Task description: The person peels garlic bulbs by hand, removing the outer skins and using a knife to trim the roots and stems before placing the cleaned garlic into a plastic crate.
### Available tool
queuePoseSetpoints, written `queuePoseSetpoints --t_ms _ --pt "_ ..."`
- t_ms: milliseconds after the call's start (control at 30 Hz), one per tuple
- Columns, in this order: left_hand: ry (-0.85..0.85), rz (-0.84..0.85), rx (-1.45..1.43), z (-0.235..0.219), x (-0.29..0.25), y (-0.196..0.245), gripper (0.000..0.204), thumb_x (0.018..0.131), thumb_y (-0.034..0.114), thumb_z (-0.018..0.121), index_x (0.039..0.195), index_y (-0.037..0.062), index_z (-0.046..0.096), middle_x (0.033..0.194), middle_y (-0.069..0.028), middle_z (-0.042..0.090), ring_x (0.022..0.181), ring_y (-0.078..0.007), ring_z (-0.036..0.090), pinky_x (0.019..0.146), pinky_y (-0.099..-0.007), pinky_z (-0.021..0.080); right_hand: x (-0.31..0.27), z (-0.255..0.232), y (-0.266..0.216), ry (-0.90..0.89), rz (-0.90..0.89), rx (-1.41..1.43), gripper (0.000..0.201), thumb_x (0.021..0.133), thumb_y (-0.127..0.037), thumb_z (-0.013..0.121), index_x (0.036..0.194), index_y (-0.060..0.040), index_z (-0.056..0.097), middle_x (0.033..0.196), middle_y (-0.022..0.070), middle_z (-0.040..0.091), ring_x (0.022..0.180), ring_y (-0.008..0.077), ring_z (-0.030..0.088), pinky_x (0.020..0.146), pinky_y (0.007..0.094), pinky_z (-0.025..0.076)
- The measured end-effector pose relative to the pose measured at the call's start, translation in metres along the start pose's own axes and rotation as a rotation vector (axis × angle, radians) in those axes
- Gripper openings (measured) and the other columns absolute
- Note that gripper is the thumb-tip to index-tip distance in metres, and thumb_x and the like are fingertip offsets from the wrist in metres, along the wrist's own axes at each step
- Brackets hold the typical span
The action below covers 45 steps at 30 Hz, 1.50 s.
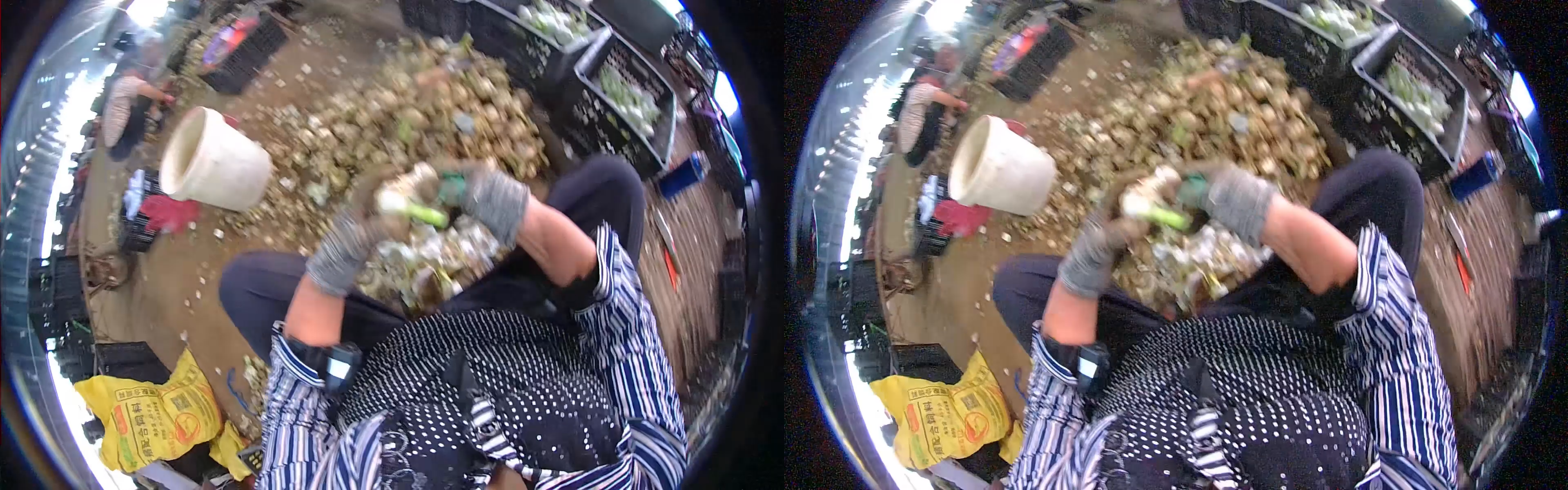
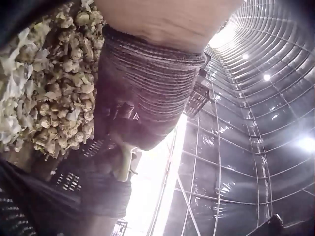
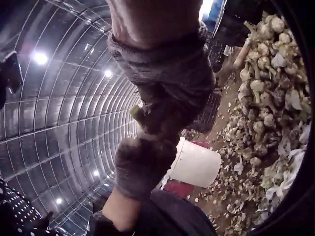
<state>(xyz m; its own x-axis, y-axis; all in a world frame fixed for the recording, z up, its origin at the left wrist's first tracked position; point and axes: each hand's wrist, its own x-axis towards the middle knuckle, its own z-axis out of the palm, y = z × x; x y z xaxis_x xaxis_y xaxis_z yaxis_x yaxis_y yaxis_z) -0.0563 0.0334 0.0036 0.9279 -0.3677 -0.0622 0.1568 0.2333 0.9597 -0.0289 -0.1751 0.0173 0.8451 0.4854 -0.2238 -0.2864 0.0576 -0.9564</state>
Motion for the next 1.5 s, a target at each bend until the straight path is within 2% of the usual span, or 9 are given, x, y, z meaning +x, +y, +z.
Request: queuePoseSetpoints --t_ms 200,267,400,467,600,767,1133,1267,1500 --pt "-0.046 -0.057 -0.277 0.005 0.004 0.004 0.053 0.072 0.012 0.063 0.123 0.0057 0.048 0.113 -0.0156 0.056 0.099 -0.0260 0.059 0.074 -0.0340 0.055 0.012 -0.012 -0.007 0.125 0.132 -0.166 0.022 0.087 -0.022 0.061 0.096 -0.0018 0.062 0.068 0.0068 0.062 0.067 0.0133 0.060 0.059 0.0261 0.051" --pt "-0.003 -0.075 -0.366 0.006 0.004 0.007 0.052 0.074 0.017 0.060 0.121 -0.0003 0.046 0.112 -0.0237 0.054 0.092 -0.0335 0.062 0.065 -0.0334 0.059 0.031 -0.035 0.036 0.185 -0.265 -0.303 0.033 0.086 -0.033 0.060 0.098 -0.0025 0.062 0.073 0.0103 0.064 0.070 0.0201 0.062 0.067 0.0317 0.052" --pt "-0.023 -0.080 -0.538 -0.004 0.000 0.013 0.052 0.079 0.021 0.058 0.122 -0.0040 0.043 0.113 -0.0249 0.053 0.097 -0.0377 0.060 0.070 -0.0379 0.059 0.022 -0.016 0.035 -0.040 0.246 -1.089 0.034 0.082 -0.021 0.063 0.114 -0.0103 0.058 0.096 0.0143 0.064 0.090 0.0260 0.060 0.087 0.0350 0.045" --pt "0.063 -0.203 -0.761 -0.009 0.000 0.016 0.050 0.081 0.022 0.056 0.123 -0.0030 0.044 0.111 -0.0241 0.054 0.098 -0.0375 0.059 0.073 -0.0401 0.059 0.005 -0.010 0.041 -0.107 -0.068 -1.515 0.034 0.083 -0.019 0.062 0.115 -0.0124 0.058 0.094 0.0139 0.064 0.093 0.0244 0.060 0.091 0.0359 0.042" --pt "0.227 -0.063 -0.482 -0.004 0.007 0.005 0.044 0.082 0.023 0.058 0.119 0.0006 0.050 0.106 -0.0153 0.059 0.090 -0.0250 0.062 0.071 -0.0324 0.056 0.010 -0.005 0.018 -0.083 -0.144 -1.076 0.041 0.082 -0.015 0.056 0.122 -0.0162 0.052 0.116 0.0149 0.057 0.098 0.0345 0.059 0.083 0.0402 0.048" --pt "0.235 -0.226 -0.364 -0.003 0.011 -0.002 0.042 0.082 0.023 0.057 0.120 0.0061 0.051 0.106 -0.0075 0.060 0.088 -0.0168 0.061 0.065 -0.0251 0.052 -0.007 0.019 -0.002 0.176 -0.669 -0.974 0.030 0.079 -0.021 0.061 0.107 -0.0144 0.061 0.093 0.0122 0.058 0.083 0.0324 0.060 0.071 0.0409 0.049" --pt "0.056 -0.213 -0.409 -0.009 0.014 -0.012 0.048 0.082 0.033 0.061 0.121 0.0070 0.051 0.107 -0.0054 0.060 0.088 -0.0170 0.059 0.068 -0.0274 0.050 -0.011 0.018 -0.011 0.030 -0.521 -1.295 0.018 0.078 -0.016 0.058 0.094 -0.0079 0.063 0.094 0.0136 0.058 0.088 0.0300 0.061 0.074 0.0394 0.049" --pt "0.312 -0.180 -0.579 0.006 0.011 0.000 0.039 0.087 0.030 0.052 0.117 0.0047 0.053 0.103 -0.0097 0.060 0.083 -0.0182 0.060 0.061 -0.0272 0.051 -0.013 0.019 -0.004 -0.048 -0.484 -1.294 0.017 0.079 -0.015 0.057 0.093 -0.0063 0.062 0.093 0.0140 0.059 0.086 0.0314 0.061 0.074 0.0397 0.050" --pt "0.056 -0.166 -0.590 0.008 0.009 0.007 0.045 0.087 0.031 0.050 0.123 0.0036 0.048 0.101 -0.0126 0.061 0.086 -0.0214 0.062 0.074 -0.0361 0.055 -0.007 0.005 -0.007 0.147 -0.406 -0.370 0.015 0.083 -0.013 0.063 0.093 -0.0024 0.060 0.078 0.0042 0.061 0.073 0.0115 0.057 0.067 0.0264 0.047"
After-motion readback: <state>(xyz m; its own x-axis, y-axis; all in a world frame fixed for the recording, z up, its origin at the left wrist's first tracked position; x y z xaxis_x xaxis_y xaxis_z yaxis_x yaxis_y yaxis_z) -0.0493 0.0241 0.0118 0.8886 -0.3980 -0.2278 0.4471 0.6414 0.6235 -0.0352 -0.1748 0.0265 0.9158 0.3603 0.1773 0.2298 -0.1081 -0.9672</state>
